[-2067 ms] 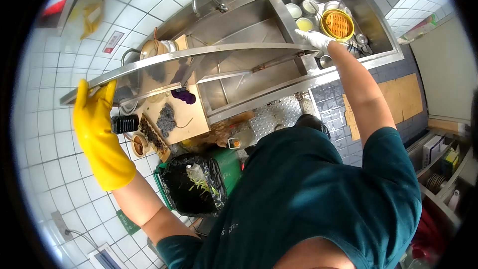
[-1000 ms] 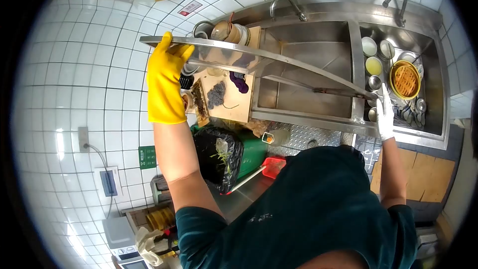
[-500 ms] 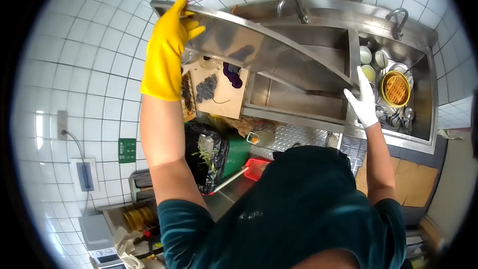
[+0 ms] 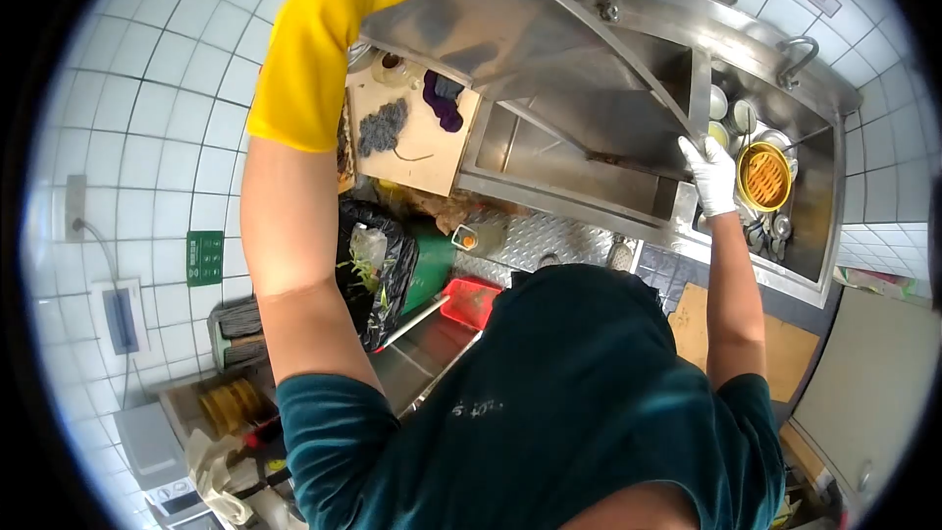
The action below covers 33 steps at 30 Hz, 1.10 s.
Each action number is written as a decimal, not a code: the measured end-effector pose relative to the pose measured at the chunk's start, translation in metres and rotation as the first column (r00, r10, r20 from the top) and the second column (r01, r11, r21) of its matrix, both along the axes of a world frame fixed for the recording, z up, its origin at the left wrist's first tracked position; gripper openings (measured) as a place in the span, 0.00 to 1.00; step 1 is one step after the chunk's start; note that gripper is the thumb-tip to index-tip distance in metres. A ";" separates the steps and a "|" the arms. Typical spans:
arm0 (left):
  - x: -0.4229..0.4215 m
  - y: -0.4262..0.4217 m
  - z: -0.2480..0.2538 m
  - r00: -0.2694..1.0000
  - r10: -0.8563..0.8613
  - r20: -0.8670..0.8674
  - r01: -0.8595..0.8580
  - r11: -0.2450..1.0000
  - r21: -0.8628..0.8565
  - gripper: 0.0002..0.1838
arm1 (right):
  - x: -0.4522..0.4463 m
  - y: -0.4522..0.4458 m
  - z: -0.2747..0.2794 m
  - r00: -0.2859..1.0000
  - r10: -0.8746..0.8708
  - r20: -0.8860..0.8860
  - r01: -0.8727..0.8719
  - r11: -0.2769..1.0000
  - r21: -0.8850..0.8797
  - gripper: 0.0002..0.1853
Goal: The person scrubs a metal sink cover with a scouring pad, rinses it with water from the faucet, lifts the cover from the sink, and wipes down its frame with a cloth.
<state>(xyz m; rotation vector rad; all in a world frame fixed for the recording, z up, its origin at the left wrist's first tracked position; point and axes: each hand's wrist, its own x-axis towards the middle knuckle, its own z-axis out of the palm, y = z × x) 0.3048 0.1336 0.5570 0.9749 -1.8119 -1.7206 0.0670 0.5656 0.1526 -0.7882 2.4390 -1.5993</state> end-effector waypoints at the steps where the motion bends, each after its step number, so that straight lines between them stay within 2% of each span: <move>1: 0.005 -0.006 -0.004 0.999 -0.005 -0.032 0.003 0.999 -0.054 0.26 | 0.001 0.000 0.000 1.000 -0.019 0.018 0.019 1.000 0.013 0.17; 3: 0.018 -0.018 -0.020 0.994 -0.039 -0.102 0.020 0.984 -0.176 0.34 | 0.005 0.002 0.003 0.997 -0.047 -0.061 0.050 0.997 0.058 0.22; 5: 0.031 -0.001 -0.010 0.972 0.144 -0.185 -0.192 0.941 -0.278 0.32 | 0.010 0.001 0.015 0.975 -0.050 -0.216 0.078 0.989 0.123 0.25; 6: 0.032 -0.002 -0.009 0.933 0.274 -0.235 -0.348 0.857 -0.381 0.29 | 0.011 0.001 0.016 0.953 -0.035 -0.299 0.073 0.990 0.117 0.26; 8: 0.042 -0.059 -0.022 0.873 0.407 -0.269 -0.469 0.544 -0.696 0.31 | 0.010 0.000 0.015 0.928 -0.030 -0.370 0.093 0.984 0.153 0.26; 11: 0.039 -0.066 0.002 0.945 0.304 -0.117 -0.222 0.338 -0.915 0.37 | 0.010 0.000 0.013 0.951 -0.044 -0.307 0.093 0.985 0.148 0.25; 13: 0.023 -0.085 0.007 0.988 0.120 -0.101 -0.137 0.347 -0.928 0.39 | 0.010 0.000 0.010 0.959 -0.046 -0.279 0.078 0.992 0.104 0.25; 14: 0.018 -0.094 0.009 0.997 0.059 -0.055 -0.073 0.363 -0.929 0.38 | 0.008 0.000 0.007 0.964 -0.052 -0.259 0.073 0.995 0.072 0.25; 15: 0.013 -0.101 0.011 1.000 -0.003 -0.009 -0.008 0.378 -0.926 0.36 | 0.005 -0.002 0.008 0.981 -0.043 -0.190 0.067 0.990 0.123 0.21; 17: 0.005 -0.094 0.020 0.986 -0.121 0.115 0.166 0.643 -0.748 0.34 | 0.005 0.004 0.006 0.999 -0.036 -0.038 0.044 0.969 0.242 0.17; 18: -0.004 -0.119 0.012 0.986 -0.119 0.120 0.164 0.511 -0.844 0.31 | 0.012 0.004 0.020 0.969 -0.030 -0.245 0.077 0.980 0.186 0.22; 20: -0.013 -0.168 -0.013 0.988 -0.066 0.140 0.153 0.279 -0.948 0.25 | 0.041 -0.009 0.065 0.789 -0.022 -0.614 0.081 0.994 0.069 0.37; 21: -0.011 -0.176 -0.025 0.990 -0.013 0.144 0.143 0.185 -0.972 0.22 | 0.054 -0.008 0.068 0.769 -0.018 -0.639 0.087 0.993 0.077 0.46; 22: -0.010 -0.161 -0.017 0.985 0.085 0.151 0.138 0.145 -0.980 0.19 | 0.066 -0.008 0.070 0.749 -0.011 -0.663 0.089 0.993 0.084 0.55; 23: -0.005 -0.155 -0.012 0.971 0.182 0.157 0.140 0.102 -0.985 0.18 | 0.081 -0.017 0.073 0.688 0.009 -0.725 0.024 0.999 0.036 0.52; 24: -0.002 -0.165 -0.014 0.944 0.239 0.227 0.184 0.189 -0.965 0.17 | 0.099 -0.030 0.080 0.651 0.044 -0.758 -0.070 0.998 -0.002 0.49; 25: -0.005 -0.187 -0.018 0.910 0.286 0.300 0.223 0.274 -0.936 0.17 | 0.116 -0.042 0.085 0.657 0.158 -0.737 -0.192 0.981 0.039 0.47; 27: 0.008 -0.152 -0.010 0.983 0.089 0.162 0.134 0.257 -0.957 0.16 | 0.149 -0.078 0.090 0.669 0.356 -0.653 -0.373 0.920 0.119 0.44; 30: 0.016 -0.123 -0.003 0.984 0.116 0.133 0.103 0.237 -0.966 0.16 | 0.176 -0.150 0.075 0.653 0.634 -0.414 -0.577 0.771 0.272 0.38; 31: 0.017 -0.118 -0.004 0.987 0.119 0.109 0.076 0.249 -0.965 0.16 | 0.187 -0.173 0.066 0.690 0.675 -0.261 -0.586 0.732 0.347 0.34; 32: 0.018 -0.115 -0.006 0.989 0.121 0.088 0.054 0.262 -0.964 0.16 | 0.191 -0.201 0.046 0.674 0.692 -0.258 -0.612 0.719 0.330 0.34; 33: 0.021 -0.112 -0.008 0.990 0.124 0.069 0.032 0.276 -0.961 0.15 | 0.197 -0.229 0.030 0.679 0.715 -0.167 -0.650 0.692 0.316 0.35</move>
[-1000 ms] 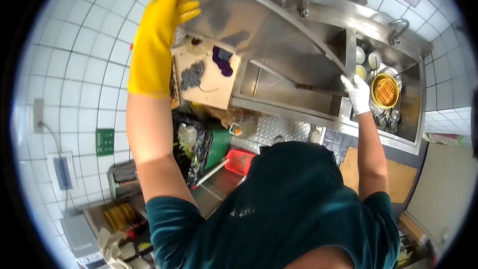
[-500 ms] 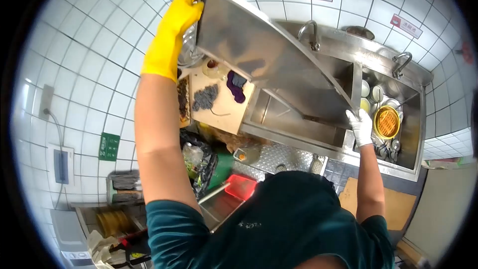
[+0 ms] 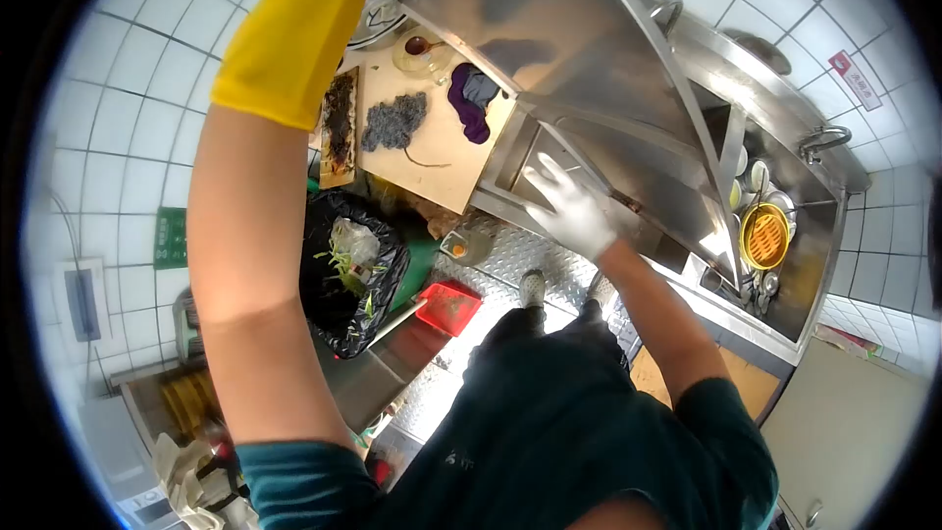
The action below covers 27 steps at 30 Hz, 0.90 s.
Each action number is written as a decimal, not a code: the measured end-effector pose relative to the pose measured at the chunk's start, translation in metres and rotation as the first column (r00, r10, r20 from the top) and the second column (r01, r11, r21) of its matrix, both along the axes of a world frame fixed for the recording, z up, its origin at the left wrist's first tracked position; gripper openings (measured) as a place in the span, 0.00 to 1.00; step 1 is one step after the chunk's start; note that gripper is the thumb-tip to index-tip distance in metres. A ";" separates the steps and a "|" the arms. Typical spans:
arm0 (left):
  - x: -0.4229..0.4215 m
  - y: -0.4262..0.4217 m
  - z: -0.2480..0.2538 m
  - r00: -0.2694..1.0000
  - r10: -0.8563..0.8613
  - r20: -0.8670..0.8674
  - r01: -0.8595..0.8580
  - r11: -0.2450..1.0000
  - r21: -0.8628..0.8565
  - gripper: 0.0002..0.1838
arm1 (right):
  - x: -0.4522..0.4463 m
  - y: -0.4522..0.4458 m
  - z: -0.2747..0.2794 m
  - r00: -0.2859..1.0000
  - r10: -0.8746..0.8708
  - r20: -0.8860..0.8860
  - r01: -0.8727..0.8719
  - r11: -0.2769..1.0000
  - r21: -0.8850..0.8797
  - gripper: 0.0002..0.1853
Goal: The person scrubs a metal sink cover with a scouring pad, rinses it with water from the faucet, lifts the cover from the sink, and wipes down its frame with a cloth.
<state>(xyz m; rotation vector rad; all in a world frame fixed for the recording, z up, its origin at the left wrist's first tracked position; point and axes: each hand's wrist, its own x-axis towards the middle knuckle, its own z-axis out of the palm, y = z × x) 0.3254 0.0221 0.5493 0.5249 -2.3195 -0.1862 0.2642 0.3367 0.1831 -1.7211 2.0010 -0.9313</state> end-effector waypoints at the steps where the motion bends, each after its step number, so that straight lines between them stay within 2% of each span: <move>1: 0.004 0.003 0.001 0.999 -0.026 0.023 0.025 0.999 0.028 0.15 | 0.003 -0.030 -0.011 0.998 0.029 0.047 -0.032 0.998 0.050 0.37; 3: 0.010 0.009 0.005 0.994 -0.084 0.067 0.079 0.994 0.073 0.15 | 0.012 -0.097 -0.030 0.996 0.039 0.079 -0.045 0.996 0.080 0.42; 4: 0.012 0.017 0.004 0.998 -0.010 0.054 0.008 0.999 0.031 0.16 | 0.016 -0.133 -0.045 0.982 0.056 0.181 -0.064 0.997 0.040 0.46; 5: 0.013 0.026 0.003 0.997 0.062 0.037 -0.061 0.998 -0.015 0.16 | 0.020 -0.160 -0.029 0.950 0.050 0.309 -0.119 0.970 0.212 0.50; 7: 0.022 0.034 0.000 0.990 0.140 0.009 -0.138 0.984 -0.117 0.17 | 0.033 -0.220 -0.075 0.989 0.042 0.141 -0.057 0.993 0.105 0.53; 8: 0.027 0.035 -0.003 0.989 0.151 0.001 -0.149 0.974 -0.168 0.18 | 0.034 -0.237 -0.069 0.979 0.032 0.201 -0.081 0.966 0.244 0.55; 9: 0.031 0.036 -0.005 0.987 0.159 -0.010 -0.157 0.963 -0.221 0.19 | 0.037 -0.248 -0.077 0.980 0.021 0.199 -0.080 0.953 0.294 0.56; 11: 0.037 0.035 -0.002 0.988 0.156 0.012 -0.150 0.969 -0.197 0.19 | 0.042 -0.265 -0.096 0.982 0.000 0.190 -0.077 0.916 0.395 0.57; 12: 0.041 0.038 0.000 0.988 0.156 0.021 -0.150 0.972 -0.179 0.20 | 0.044 -0.257 -0.061 1.000 0.007 0.005 -0.009 0.844 0.536 0.51; 14: 0.051 0.084 0.018 0.982 0.178 0.066 -0.178 0.984 -0.009 0.20 | 0.047 -0.255 -0.097 0.984 -0.123 -0.128 0.172 0.841 0.514 0.39; 15: 0.051 0.089 0.021 0.975 0.203 0.087 -0.205 0.979 0.016 0.21 | 0.043 -0.249 -0.100 0.962 -0.188 -0.199 0.264 0.828 0.494 0.34; 16: 0.051 0.094 0.024 0.968 0.227 0.108 -0.232 0.972 0.039 0.22 | 0.041 -0.240 -0.103 0.965 -0.185 -0.183 0.253 0.838 0.484 0.29; 18: 0.047 0.057 0.016 0.961 0.248 0.122 -0.241 0.968 -0.073 0.23 | 0.038 -0.207 -0.102 0.969 -0.188 -0.159 0.242 0.854 0.461 0.21; 19: 0.046 0.036 0.011 0.966 0.232 0.116 -0.214 0.966 -0.147 0.22 | 0.035 -0.182 -0.095 0.968 -0.236 -0.083 0.250 0.905 0.345 0.22; 21: 0.047 -0.007 -0.001 0.995 0.070 0.073 -0.038 0.929 -0.368 0.20 | 0.025 -0.141 -0.087 0.908 -0.395 0.142 0.351 0.900 0.259 0.23; 22: 0.044 -0.001 -0.001 0.996 -0.091 0.024 0.093 0.926 -0.365 0.17 | 0.016 -0.118 -0.076 0.891 -0.394 0.226 0.320 0.897 0.304 0.25; 23: 0.039 0.008 0.000 0.995 -0.100 0.025 0.102 0.947 -0.303 0.18 | 0.005 -0.095 -0.063 0.865 -0.392 0.313 0.284 0.897 0.338 0.26; 24: 0.037 0.019 0.003 0.994 -0.103 0.029 0.107 0.963 -0.246 0.19 | -0.004 -0.074 -0.074 0.839 -0.374 0.395 0.292 0.923 0.252 0.26; 25: 0.035 0.027 0.007 0.994 -0.102 0.037 0.107 0.976 -0.190 0.19 | -0.005 -0.045 -0.044 0.783 -0.428 0.451 0.394 0.903 0.174 0.23; 27: 0.031 0.035 0.007 0.993 -0.122 0.002 0.121 0.987 -0.107 0.15 | -0.010 -0.003 -0.032 0.466 -0.314 0.827 0.446 0.891 0.087 0.18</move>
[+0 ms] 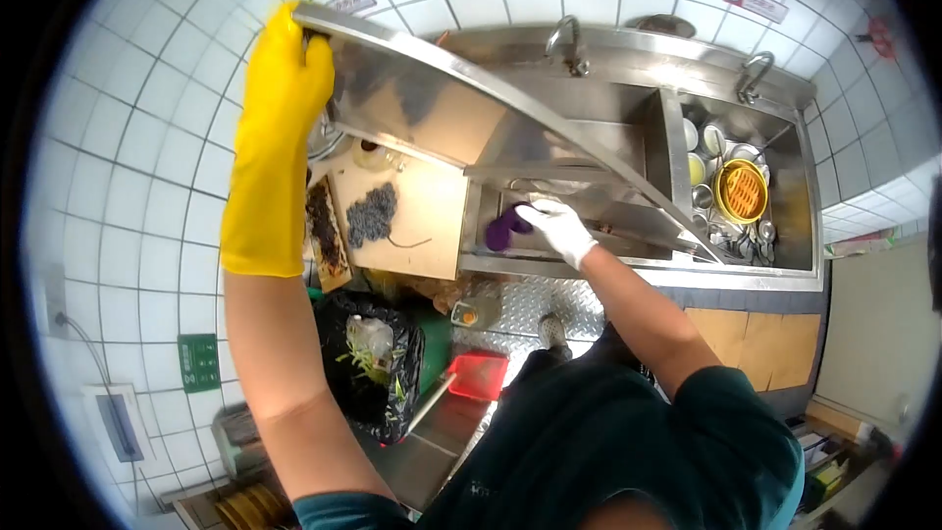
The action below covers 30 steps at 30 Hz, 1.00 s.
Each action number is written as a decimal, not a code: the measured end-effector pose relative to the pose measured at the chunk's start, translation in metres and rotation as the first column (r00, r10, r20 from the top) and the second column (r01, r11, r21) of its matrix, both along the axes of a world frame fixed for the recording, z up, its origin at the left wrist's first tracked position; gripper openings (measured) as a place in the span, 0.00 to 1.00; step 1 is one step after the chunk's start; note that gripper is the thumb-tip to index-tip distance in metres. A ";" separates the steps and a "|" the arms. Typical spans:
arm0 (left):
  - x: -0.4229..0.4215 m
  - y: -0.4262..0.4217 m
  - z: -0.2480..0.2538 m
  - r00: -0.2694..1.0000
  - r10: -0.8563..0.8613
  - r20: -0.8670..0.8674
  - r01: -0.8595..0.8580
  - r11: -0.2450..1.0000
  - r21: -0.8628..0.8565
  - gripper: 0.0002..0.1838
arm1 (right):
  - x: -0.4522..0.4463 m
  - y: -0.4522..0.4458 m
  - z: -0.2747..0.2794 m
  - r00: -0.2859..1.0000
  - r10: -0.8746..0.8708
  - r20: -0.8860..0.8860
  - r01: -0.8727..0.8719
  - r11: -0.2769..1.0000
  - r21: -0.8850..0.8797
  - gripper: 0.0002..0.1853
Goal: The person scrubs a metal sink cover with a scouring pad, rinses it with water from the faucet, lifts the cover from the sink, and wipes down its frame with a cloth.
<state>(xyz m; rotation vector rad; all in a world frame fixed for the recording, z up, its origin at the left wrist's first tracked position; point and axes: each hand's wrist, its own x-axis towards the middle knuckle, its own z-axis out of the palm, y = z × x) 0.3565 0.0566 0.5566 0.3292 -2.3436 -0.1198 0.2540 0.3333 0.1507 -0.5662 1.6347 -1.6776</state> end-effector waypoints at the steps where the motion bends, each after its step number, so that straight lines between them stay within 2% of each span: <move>1: -0.001 0.004 0.001 0.998 0.056 0.032 -0.058 0.996 0.067 0.19 | -0.001 0.022 0.029 0.985 -0.029 0.171 0.027 1.000 0.016 0.17; 2: -0.003 0.005 -0.001 0.999 0.032 -0.002 -0.031 0.996 0.088 0.18 | -0.002 0.043 0.058 0.940 -0.055 0.337 0.047 0.998 0.033 0.15; 3: -0.005 0.004 -0.003 0.999 0.008 -0.036 -0.004 0.994 0.110 0.18 | -0.005 0.059 0.052 0.943 -0.075 0.323 0.094 0.994 -0.046 0.14; 4: -0.008 0.002 -0.007 0.997 -0.015 -0.069 0.024 0.991 0.133 0.18 | 0.000 0.076 0.069 0.900 -0.151 0.410 0.189 0.980 -0.053 0.12; 8: -0.020 0.002 -0.013 0.992 0.015 -0.122 0.011 0.979 0.206 0.21 | 0.005 0.135 0.107 0.893 -0.351 0.280 0.397 0.909 -0.128 0.11; 10: -0.022 0.012 -0.008 0.993 -0.007 -0.121 0.037 0.967 0.252 0.22 | 0.007 0.152 0.127 0.882 -0.417 0.219 0.450 0.884 -0.130 0.13; 12: -0.028 -0.001 -0.012 0.985 -0.089 -0.149 0.129 0.950 0.284 0.22 | 0.009 0.160 0.157 0.878 -0.475 0.054 0.476 0.858 -0.194 0.15; 13: -0.028 -0.003 -0.013 0.983 -0.097 -0.157 0.138 0.950 0.281 0.22 | 0.015 0.159 0.183 0.868 -0.474 0.151 0.496 0.843 -0.209 0.15; 14: -0.029 -0.002 -0.014 0.981 -0.105 -0.164 0.148 0.948 0.280 0.22 | 0.020 0.154 0.208 0.856 -0.503 0.121 0.515 0.806 -0.290 0.14; 16: -0.030 -0.007 -0.015 0.980 -0.108 -0.166 0.151 0.948 0.279 0.22 | 0.023 0.145 0.251 0.872 -0.474 0.121 0.485 0.807 -0.337 0.14; 17: -0.032 -0.011 -0.015 0.982 -0.102 -0.161 0.144 0.950 0.279 0.22 | 0.027 0.138 0.275 0.863 -0.504 -0.038 0.455 0.807 -0.377 0.13; 18: -0.034 -0.014 -0.017 0.983 -0.096 -0.155 0.137 0.950 0.279 0.22 | 0.029 0.128 0.294 0.827 -0.529 -0.192 0.421 0.808 -0.412 0.12; 19: -0.035 -0.020 -0.018 0.989 -0.073 -0.125 0.108 0.948 0.299 0.22 | 0.023 0.116 0.298 0.664 -0.553 -0.503 0.337 0.822 -0.460 0.12; 20: -0.035 -0.022 -0.021 0.989 -0.076 -0.129 0.113 0.944 0.310 0.22 | 0.021 0.099 0.312 0.506 -0.573 -0.645 0.286 0.816 -0.502 0.14; 22: -0.035 -0.026 -0.021 0.987 -0.083 -0.139 0.125 0.937 0.327 0.22 | 0.018 0.064 0.339 0.080 -0.615 -0.784 0.206 0.780 -0.591 0.21; 23: -0.034 -0.024 -0.019 0.988 -0.078 -0.131 0.117 0.940 0.320 0.22 | 0.010 0.042 0.347 -0.147 -0.662 -0.735 0.134 0.723 -0.677 0.21; 25: -0.029 -0.018 -0.016 0.992 -0.067 -0.109 0.098 0.947 0.307 0.22 | 0.009 0.001 0.366 -0.238 -0.695 -0.679 0.025 0.694 -0.719 0.22; 28: -0.029 -0.023 -0.021 0.981 -0.131 -0.144 0.169 0.942 0.292 0.23 | 0.016 -0.055 0.390 0.031 -0.624 -0.781 0.117 0.778 -0.617 0.14; 29: -0.033 -0.038 -0.031 0.972 -0.166 -0.165 0.204 0.947 0.249 0.22 | 0.019 -0.067 0.395 0.006 -0.551 -0.834 0.142 0.826 -0.545 0.15; 30: -0.048 -0.053 -0.043 0.846 -0.400 -0.353 0.514 0.786 0.343 0.20 | 0.021 -0.077 0.398 -0.017 -0.471 -0.882 0.168 0.868 -0.467 0.16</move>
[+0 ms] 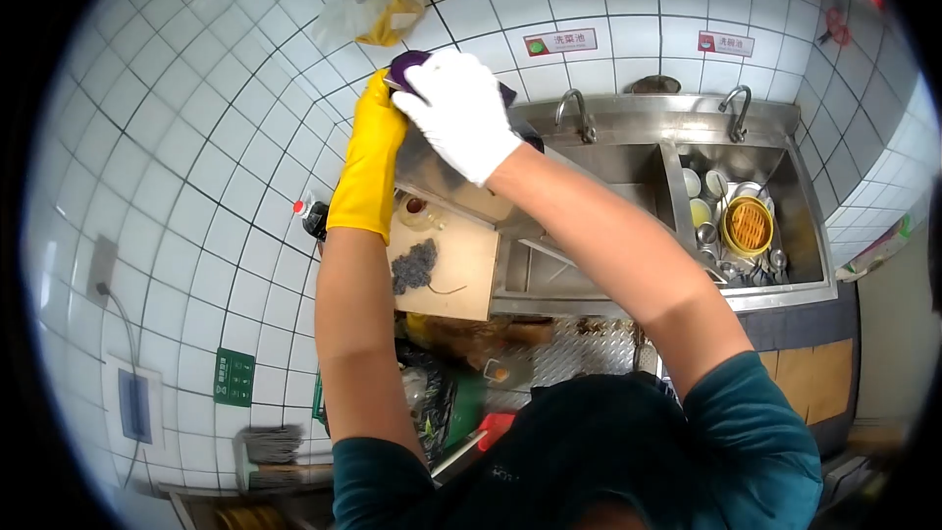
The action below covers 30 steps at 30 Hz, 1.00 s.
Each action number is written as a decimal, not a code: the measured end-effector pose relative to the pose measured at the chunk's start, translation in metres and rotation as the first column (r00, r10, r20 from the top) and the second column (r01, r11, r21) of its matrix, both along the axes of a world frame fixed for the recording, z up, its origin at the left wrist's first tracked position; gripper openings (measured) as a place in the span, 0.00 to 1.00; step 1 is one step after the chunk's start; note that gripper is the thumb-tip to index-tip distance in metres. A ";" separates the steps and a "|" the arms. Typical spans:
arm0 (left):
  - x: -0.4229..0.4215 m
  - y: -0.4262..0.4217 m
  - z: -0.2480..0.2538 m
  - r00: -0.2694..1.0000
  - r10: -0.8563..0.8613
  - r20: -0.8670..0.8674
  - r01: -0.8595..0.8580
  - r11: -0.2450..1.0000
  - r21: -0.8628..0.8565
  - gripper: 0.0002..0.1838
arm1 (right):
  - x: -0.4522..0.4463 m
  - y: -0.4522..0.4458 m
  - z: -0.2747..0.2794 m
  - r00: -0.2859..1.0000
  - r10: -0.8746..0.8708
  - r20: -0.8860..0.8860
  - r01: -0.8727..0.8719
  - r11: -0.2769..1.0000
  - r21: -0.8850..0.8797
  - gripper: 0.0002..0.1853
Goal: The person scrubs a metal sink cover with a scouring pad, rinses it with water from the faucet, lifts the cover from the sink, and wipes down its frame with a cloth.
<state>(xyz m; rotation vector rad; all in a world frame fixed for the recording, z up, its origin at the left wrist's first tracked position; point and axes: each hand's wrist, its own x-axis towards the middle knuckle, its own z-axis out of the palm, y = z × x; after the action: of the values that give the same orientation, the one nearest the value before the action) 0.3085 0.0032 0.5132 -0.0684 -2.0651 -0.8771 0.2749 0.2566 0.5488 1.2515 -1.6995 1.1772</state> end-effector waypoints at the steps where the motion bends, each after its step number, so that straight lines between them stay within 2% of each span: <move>1: 0.005 0.012 0.003 0.996 0.092 0.011 -0.092 0.995 0.024 0.18 | 0.004 -0.005 0.003 1.000 -0.031 -0.005 0.031 0.998 0.056 0.16; 2: 0.012 0.024 0.007 0.983 0.180 0.026 -0.181 0.982 0.047 0.18 | 0.006 -0.009 0.006 0.998 -0.065 -0.010 0.065 0.991 0.114 0.16; 3: 0.015 0.030 0.012 0.935 0.338 0.108 -0.335 0.941 -0.042 0.17 | 0.006 -0.012 0.007 0.996 -0.093 0.000 0.092 0.985 0.146 0.16; 4: 0.019 0.037 0.014 0.916 0.385 0.111 -0.378 0.922 -0.083 0.19 | 0.000 -0.015 0.006 0.997 -0.083 -0.004 0.083 0.989 0.121 0.17; 5: 0.009 0.005 0.003 0.954 0.295 0.043 -0.291 0.953 -0.091 0.20 | -0.003 -0.018 0.001 0.999 -0.050 -0.011 0.051 0.990 0.133 0.16; 6: 0.014 -0.013 0.000 0.951 0.306 0.051 -0.301 0.949 -0.092 0.27 | -0.005 -0.015 0.000 1.000 -0.025 -0.009 0.026 0.988 0.149 0.15; 7: 0.003 0.000 -0.004 0.978 0.209 0.018 -0.209 0.978 -0.011 0.21 | -0.005 -0.013 0.003 1.000 -0.001 0.003 0.000 0.977 0.213 0.13; 8: 0.007 0.008 0.002 0.993 0.119 0.019 -0.119 0.993 0.026 0.20 | -0.007 -0.012 0.002 1.000 0.022 0.021 -0.027 0.961 0.276 0.12; 10: 0.014 0.009 0.004 0.965 0.252 0.069 -0.254 0.967 0.018 0.14 | -0.008 -0.007 -0.021 0.997 0.016 -0.076 -0.004 0.989 0.151 0.11; 11: 0.017 0.011 0.006 0.944 0.315 0.097 -0.318 0.948 0.013 0.12 | -0.011 0.006 -0.030 0.997 -0.016 -0.078 0.030 0.982 0.187 0.10; 12: 0.019 -0.031 0.002 0.963 0.237 0.129 -0.240 0.971 0.009 0.15 | -0.013 0.017 -0.037 0.996 -0.040 -0.086 0.058 0.974 0.219 0.10; 13: 0.022 -0.041 -0.001 0.962 0.247 0.113 -0.254 0.966 0.053 0.19 | -0.018 0.031 -0.048 0.997 -0.054 -0.062 0.069 0.962 0.263 0.08; 15: 0.027 -0.035 0.004 0.911 0.383 0.151 -0.378 0.924 -0.062 0.19 | -0.033 0.057 -0.081 0.998 -0.050 -0.038 0.058 0.970 0.237 0.08; 16: 0.029 -0.027 0.006 0.913 0.381 0.144 -0.373 0.924 -0.079 0.18 | -0.038 0.074 -0.095 0.999 -0.044 -0.029 0.050 0.974 0.221 0.08; 19: 0.032 -0.010 0.012 0.910 0.396 0.121 -0.388 0.918 -0.086 0.16 | -0.055 0.135 -0.131 0.990 -0.120 0.077 0.085 0.930 0.357 0.06; 21: 0.034 -0.003 0.013 0.896 0.422 0.139 -0.421 0.906 -0.036 0.14 | -0.067 0.178 -0.167 0.987 -0.124 0.101 0.078 0.924 0.374 0.07; 22: 0.033 -0.001 0.014 0.907 0.404 0.123 -0.403 0.915 -0.030 0.14 | -0.075 0.194 -0.192 0.987 -0.127 0.094 0.092 0.947 0.308 0.10; 23: 0.033 0.000 0.014 0.916 0.387 0.105 -0.387 0.922 -0.022 0.13 | -0.081 0.210 -0.214 0.982 -0.180 0.057 0.149 0.925 0.348 0.11; 24: 0.032 0.003 0.014 0.924 0.373 0.086 -0.373 0.928 -0.013 0.12 | -0.087 0.227 -0.234 0.979 -0.181 0.096 0.143 0.939 0.312 0.11; 28: 0.023 0.040 0.037 0.902 0.424 0.081 -0.416 0.904 -0.103 0.11 | -0.111 0.304 -0.312 0.963 -0.244 0.115 0.180 0.898 0.402 0.11; 30: 0.019 0.049 0.046 0.882 0.461 0.100 -0.436 0.878 -0.196 0.11 | -0.118 0.334 -0.354 0.937 -0.280 0.209 0.183 0.903 0.389 0.11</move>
<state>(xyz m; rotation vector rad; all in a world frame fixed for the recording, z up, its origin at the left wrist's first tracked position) 0.3277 0.0524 0.5597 0.3843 -2.1582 -0.4268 0.1572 0.5905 0.1945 1.0919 -2.2786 0.9383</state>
